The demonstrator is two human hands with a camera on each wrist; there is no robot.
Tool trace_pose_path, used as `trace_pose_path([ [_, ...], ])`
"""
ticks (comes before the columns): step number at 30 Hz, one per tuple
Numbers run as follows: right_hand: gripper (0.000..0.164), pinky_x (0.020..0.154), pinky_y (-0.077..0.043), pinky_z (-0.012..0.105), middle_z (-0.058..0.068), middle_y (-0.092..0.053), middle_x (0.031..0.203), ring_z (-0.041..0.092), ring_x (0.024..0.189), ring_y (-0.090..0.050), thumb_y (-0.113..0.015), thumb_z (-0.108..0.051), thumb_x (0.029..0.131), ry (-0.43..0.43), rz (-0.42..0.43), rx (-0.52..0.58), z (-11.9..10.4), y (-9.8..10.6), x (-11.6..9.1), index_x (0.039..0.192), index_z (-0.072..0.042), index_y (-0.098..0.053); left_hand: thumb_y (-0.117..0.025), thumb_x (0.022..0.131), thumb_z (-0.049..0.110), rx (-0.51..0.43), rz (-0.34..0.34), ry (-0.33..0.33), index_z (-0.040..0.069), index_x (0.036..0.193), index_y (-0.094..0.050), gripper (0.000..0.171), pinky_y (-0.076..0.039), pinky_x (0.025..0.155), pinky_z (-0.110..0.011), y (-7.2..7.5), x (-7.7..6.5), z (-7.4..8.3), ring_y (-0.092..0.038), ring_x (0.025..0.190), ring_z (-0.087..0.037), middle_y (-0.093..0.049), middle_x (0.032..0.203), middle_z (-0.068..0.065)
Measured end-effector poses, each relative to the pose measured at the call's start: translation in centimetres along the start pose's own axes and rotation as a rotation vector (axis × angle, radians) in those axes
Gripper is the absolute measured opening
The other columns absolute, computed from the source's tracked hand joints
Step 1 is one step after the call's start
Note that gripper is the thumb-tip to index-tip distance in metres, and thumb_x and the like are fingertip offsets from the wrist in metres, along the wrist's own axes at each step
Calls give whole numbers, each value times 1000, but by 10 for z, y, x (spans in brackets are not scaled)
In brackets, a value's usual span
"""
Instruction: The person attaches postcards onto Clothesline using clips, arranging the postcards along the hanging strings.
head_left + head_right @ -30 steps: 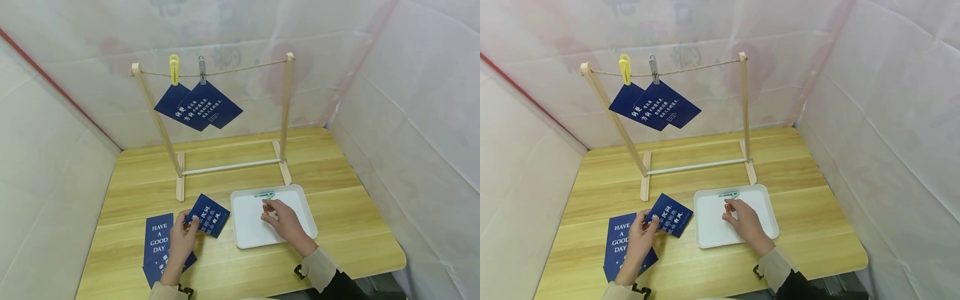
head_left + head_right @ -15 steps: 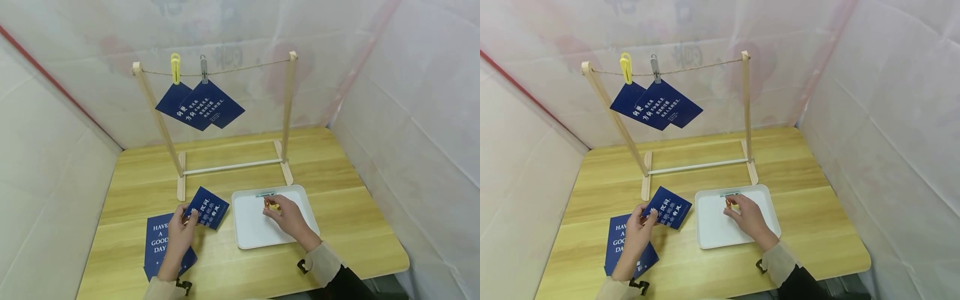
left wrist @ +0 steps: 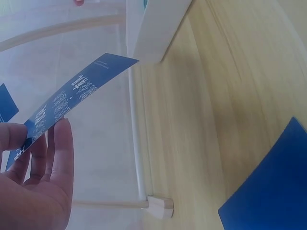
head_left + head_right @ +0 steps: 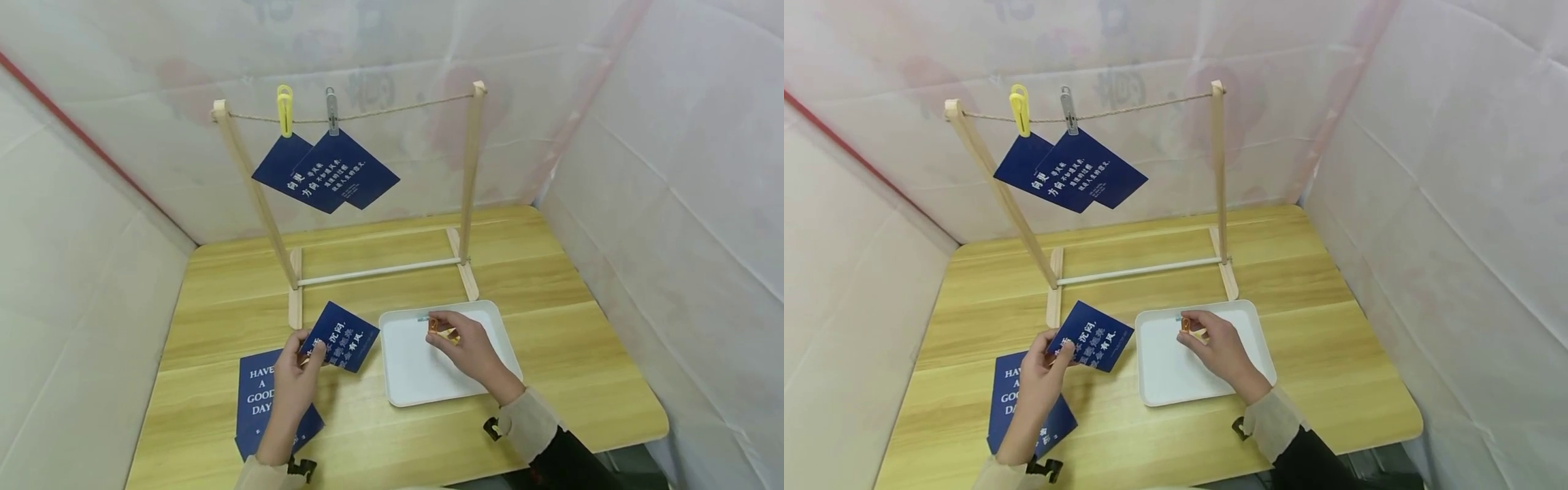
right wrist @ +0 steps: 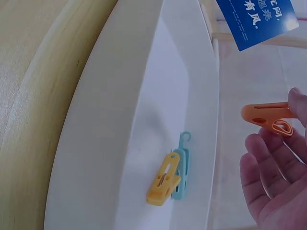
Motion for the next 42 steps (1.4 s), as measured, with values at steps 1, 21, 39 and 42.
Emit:
trace_pose_path([
  [1, 43, 64, -55, 32, -9, -64, 99, 6, 89, -59, -69, -37, 86, -5, 1, 5, 0, 0, 0, 123, -16, -59, -55, 94, 0, -1, 2, 1, -8, 110, -53, 18, -59, 67, -31, 0, -1, 0, -61, 82, -40, -57, 101, -22],
  [21, 40, 63, -55, 30, -11, -63, 100, 5, 89, -59, -68, -36, 87, 19, 5, 55, -1, 0, 4, 123, -19, -59, -58, 95, 9, 16, 31, 16, 1, 113, -56, 20, -58, 64, -28, 4, -8, -25, -62, 82, -29, -58, 103, -14],
  [39, 39, 64, -55, 28, -5, -62, 104, 8, 92, -58, -64, -21, 91, 126, -35, -23, -9, 12, 14, 127, -9, -55, -50, 93, -8, 31, -7, -58, -10, 110, -53, 17, -58, 69, -42, -8, 1, 7, -62, 85, -39, -60, 100, -25],
  [42, 39, 65, -55, 28, -4, -62, 104, 9, 93, -59, -63, -20, 92, 150, -37, -16, -13, 18, 19, 129, -10, -53, -50, 93, -8, 24, 4, -81, -10, 109, -54, 16, -58, 67, -43, -9, 4, 14, -62, 83, -40, -60, 97, -25],
])
Point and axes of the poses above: each hand's wrist, its own x-axis towards the middle knuckle, its own y-axis out of the back of the hand, z = x × y, the point moved 7 cm from there along x, towards the middle knuckle
